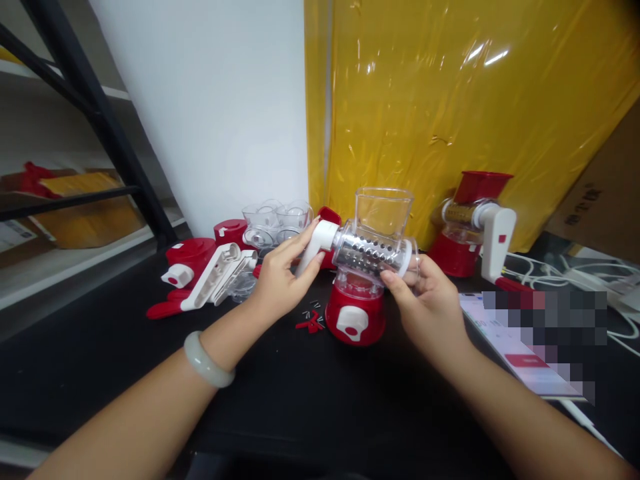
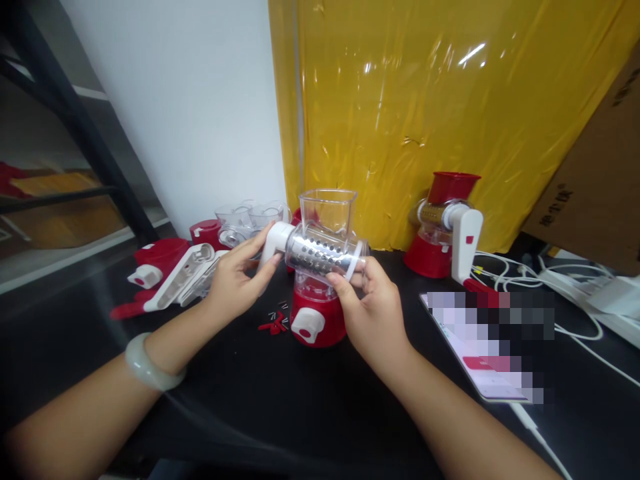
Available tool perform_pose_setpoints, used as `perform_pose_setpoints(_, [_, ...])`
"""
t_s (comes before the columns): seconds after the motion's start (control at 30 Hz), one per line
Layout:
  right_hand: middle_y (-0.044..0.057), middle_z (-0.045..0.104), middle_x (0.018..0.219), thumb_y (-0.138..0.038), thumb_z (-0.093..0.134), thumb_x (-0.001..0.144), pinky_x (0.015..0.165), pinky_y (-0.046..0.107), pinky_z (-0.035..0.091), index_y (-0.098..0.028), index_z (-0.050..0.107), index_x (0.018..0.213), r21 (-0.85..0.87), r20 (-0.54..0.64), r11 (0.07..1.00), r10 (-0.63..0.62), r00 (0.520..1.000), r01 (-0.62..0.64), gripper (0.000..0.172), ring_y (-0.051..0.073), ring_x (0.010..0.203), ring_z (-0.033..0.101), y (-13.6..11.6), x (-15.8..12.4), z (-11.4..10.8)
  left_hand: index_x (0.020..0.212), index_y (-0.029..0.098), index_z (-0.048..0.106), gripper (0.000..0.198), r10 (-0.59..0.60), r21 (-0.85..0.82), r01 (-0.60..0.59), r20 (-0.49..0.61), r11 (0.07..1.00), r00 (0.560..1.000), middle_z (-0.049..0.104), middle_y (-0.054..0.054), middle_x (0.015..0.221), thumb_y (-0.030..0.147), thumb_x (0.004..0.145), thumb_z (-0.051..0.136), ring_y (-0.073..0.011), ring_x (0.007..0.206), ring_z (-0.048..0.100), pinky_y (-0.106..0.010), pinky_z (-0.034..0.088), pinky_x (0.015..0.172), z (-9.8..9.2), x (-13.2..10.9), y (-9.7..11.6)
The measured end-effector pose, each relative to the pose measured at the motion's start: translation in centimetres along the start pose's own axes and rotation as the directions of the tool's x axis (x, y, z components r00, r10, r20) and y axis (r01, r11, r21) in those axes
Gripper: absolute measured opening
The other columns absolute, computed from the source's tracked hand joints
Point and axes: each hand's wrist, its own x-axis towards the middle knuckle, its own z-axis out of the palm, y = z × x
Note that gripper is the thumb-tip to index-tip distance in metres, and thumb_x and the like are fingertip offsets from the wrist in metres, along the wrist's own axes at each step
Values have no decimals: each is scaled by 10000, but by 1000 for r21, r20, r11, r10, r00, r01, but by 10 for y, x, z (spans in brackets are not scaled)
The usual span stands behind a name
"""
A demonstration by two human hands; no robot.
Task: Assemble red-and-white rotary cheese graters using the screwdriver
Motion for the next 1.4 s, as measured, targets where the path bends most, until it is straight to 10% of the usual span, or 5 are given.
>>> perform_pose_setpoints(0.47, [16,696,733,-350,613,844,655,312,550,-216,596,865,-129,21,990,-60,998,62,137,170,696,671,1,3,-7,1394,210,523,536,19,54,-17,-25,998,1000,755,-35,974,268,875,644,-136,707,658,-253,557,670,-4,1,5])
perform_pose_setpoints(0.8, [11,670,702,-349,606,844,660,306,540,-216,601,872,-177,19,981,-80,997,82,136,167,691,650,0,4,-7,1409,232,502,511,7,54,-8,4,998,1000,735,-54,1114,274,909,594,-191,912,689,-313,565,829,-3,2,4])
perform_pose_setpoints(1.1, [36,711,781,-362,604,852,685,324,542,-206,616,910,-156,41,986,-54,998,60,167,182,725,675,0,6,-8,1386,232,526,506,-38,-13,39,33,999,999,755,14,841,280,891,619,-130,631,623,-255,560,662,-8,5,3])
perform_pose_setpoints(1.4, [24,707,773,-370,611,862,674,313,539,-208,596,902,-105,84,994,-32,996,40,168,171,703,667,5,8,-10,1356,198,560,500,-107,-129,116,71,985,992,721,-66,1160,316,879,649,-170,825,695,-304,583,810,-3,5,3])
